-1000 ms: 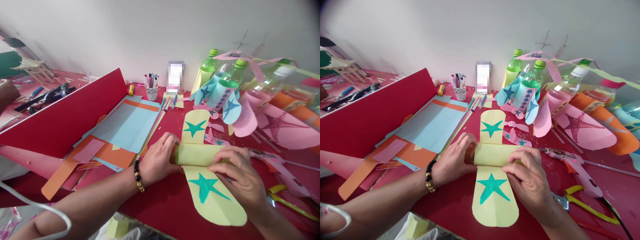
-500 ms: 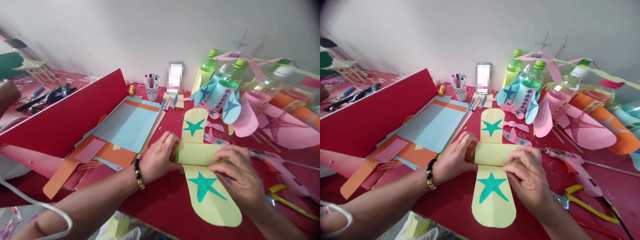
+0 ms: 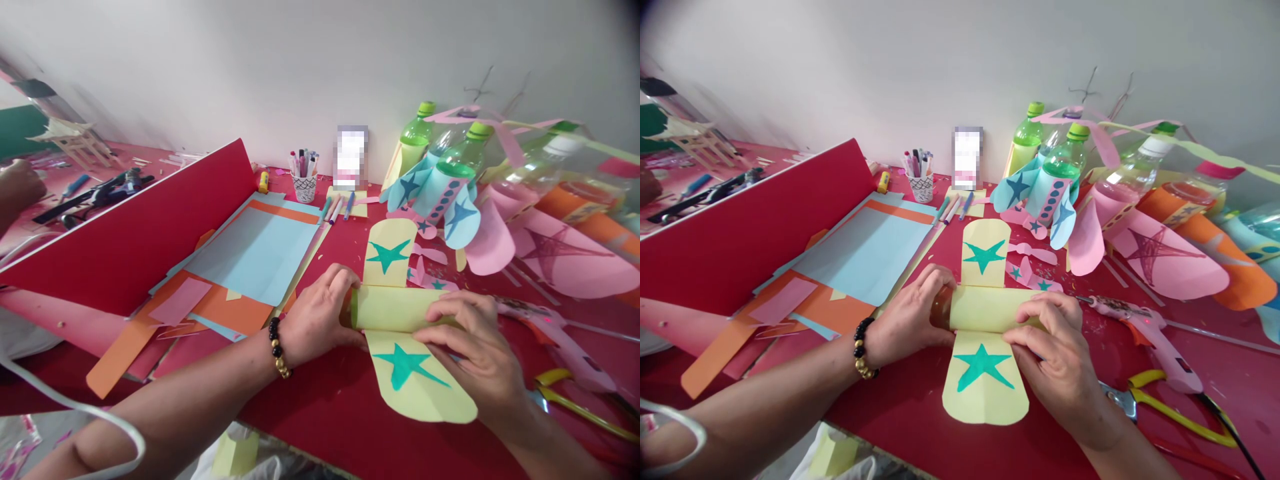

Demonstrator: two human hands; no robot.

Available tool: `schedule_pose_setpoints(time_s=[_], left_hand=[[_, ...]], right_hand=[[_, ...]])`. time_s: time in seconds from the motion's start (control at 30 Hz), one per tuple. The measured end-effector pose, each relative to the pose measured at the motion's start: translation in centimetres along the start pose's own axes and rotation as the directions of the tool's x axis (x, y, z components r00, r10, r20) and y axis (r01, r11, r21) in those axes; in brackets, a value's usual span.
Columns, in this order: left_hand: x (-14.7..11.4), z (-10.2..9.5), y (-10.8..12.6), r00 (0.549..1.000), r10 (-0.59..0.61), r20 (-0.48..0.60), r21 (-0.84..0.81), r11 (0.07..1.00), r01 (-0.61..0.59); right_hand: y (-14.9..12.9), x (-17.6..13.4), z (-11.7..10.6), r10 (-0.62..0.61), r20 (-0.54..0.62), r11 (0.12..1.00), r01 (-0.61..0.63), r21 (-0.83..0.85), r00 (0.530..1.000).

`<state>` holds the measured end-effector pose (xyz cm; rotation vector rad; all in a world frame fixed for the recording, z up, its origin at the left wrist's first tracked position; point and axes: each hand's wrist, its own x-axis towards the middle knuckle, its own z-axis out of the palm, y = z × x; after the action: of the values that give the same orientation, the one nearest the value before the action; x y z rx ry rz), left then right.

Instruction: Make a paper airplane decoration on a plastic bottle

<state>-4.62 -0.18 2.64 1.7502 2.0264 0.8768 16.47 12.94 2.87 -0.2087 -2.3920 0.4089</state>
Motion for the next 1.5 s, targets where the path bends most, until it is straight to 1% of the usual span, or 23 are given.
schedule_pose_setpoints(time_s=[0.6,1.0,1.23,1.5], left_hand=[[0.04,0.01,0.16,1.000,0.006,-0.008,0.004,1.000,-0.006],[0.16,-0.06,0.40,1.000,-0.004,-0.017,0.006,1.000,0.004],[0.23,-0.14,0.64,1.000,-0.014,-0.019,0.012,1.000,0.015],[0.10,0.02,0.52,1.000,-0.009,-0.028,0.016,1.000,0.009]], right_hand=[[-0.04,-0.01,0.03,-0.007,-0.003,1.000,0.007,-0.014,1.000],[0.00,-0.18,0.12,0.015,0.001,1.000,-0.015,-0.013,1.000],[0.20,-0.21,0.22,0.023,-0.001,0.998,-0.023,-0.055,1.000],[-0.23,0.04,0.18,0.030,-0.013,0.999,-0.030,-0.022,0.999]])
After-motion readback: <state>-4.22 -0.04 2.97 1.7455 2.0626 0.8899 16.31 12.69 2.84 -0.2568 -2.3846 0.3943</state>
